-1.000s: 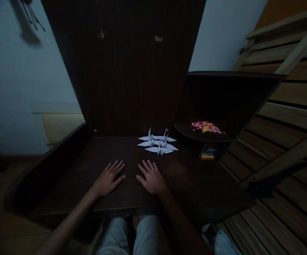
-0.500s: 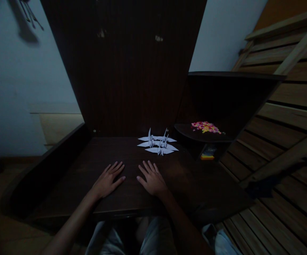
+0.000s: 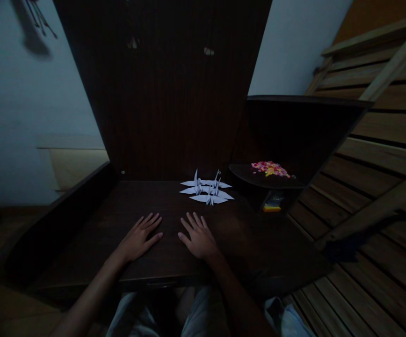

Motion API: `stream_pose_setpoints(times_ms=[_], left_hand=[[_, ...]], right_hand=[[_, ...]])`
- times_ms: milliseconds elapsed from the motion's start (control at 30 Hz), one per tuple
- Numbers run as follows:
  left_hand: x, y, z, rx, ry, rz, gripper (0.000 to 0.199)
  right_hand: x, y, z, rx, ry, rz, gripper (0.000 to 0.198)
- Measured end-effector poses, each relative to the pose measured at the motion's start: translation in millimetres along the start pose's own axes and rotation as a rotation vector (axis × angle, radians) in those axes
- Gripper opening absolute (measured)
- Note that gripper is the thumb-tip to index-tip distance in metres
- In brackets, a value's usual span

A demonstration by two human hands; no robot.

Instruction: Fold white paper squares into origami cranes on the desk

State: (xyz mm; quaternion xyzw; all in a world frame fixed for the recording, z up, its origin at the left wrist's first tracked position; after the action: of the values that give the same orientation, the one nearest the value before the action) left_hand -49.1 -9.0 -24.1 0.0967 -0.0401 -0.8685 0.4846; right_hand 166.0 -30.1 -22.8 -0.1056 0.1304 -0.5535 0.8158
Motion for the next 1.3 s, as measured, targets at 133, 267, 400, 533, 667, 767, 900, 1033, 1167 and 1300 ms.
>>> stream_pose_setpoints(times_ms=[133, 267, 400, 533, 667, 767, 900, 1033, 1167, 1300], left_hand=[[-0.5, -1.1, -0.7, 0.0, 0.022, -0.01, 0.062], [-0.5, -1.2, -0.4, 0.0, 0.02, -0.011, 0.062], [-0.5, -1.0, 0.4, 0.001, 0.016, -0.007, 0.063], [-0.4, -1.5, 0.1, 0.004, 0.031, -0.016, 0.061], [-0.3, -2.5, -1.5, 0.005, 0.033, -0.021, 0.062], [-0.4, -3.1, -2.7, 0.006, 0.033, -0.021, 0.062], [-0.4, -2.7, -2.4, 0.012, 0.055, -0.027, 0.06], [-0.4, -1.4, -1.1, 0.012, 0.046, -0.019, 0.061], [-0.4, -0.3, 0.5, 0.012, 0.031, -0.004, 0.062], [-0.5, -0.5, 0.2, 0.016, 0.026, -0.006, 0.062]], right_hand=[[0.4, 0.1, 0.1, -0.004, 0.003, -0.004, 0.06], [0.0, 0.2, 0.1, -0.004, -0.002, -0.004, 0.061], [-0.1, -0.4, 0.6, -0.006, 0.004, -0.001, 0.061], [0.0, -0.8, 0.7, -0.003, 0.007, -0.001, 0.061], [0.6, -1.5, 1.2, -0.012, 0.005, -0.002, 0.061], [0.8, -2.3, 1.7, -0.012, 0.002, -0.006, 0.061], [0.8, -2.3, 1.6, -0.009, 0.012, -0.004, 0.06], [0.4, -0.4, 0.2, -0.003, 0.011, -0.01, 0.06], [-0.3, -0.1, 0.0, 0.006, -0.003, -0.012, 0.061], [-0.3, -1.1, 1.4, 0.005, -0.011, -0.02, 0.061]])
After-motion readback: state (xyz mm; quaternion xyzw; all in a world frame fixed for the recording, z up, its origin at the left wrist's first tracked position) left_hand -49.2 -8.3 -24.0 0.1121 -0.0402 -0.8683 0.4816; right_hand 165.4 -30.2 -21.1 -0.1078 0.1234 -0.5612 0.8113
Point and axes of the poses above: each hand's wrist, its own x-axis away from the middle knuckle, its own z-axis out of the back of the hand, y = z × x, the point moved 4 cm from there along -x, towards the middle knuckle, and after that the axes turned 3 degrees about -x, right-handed, at the moved point
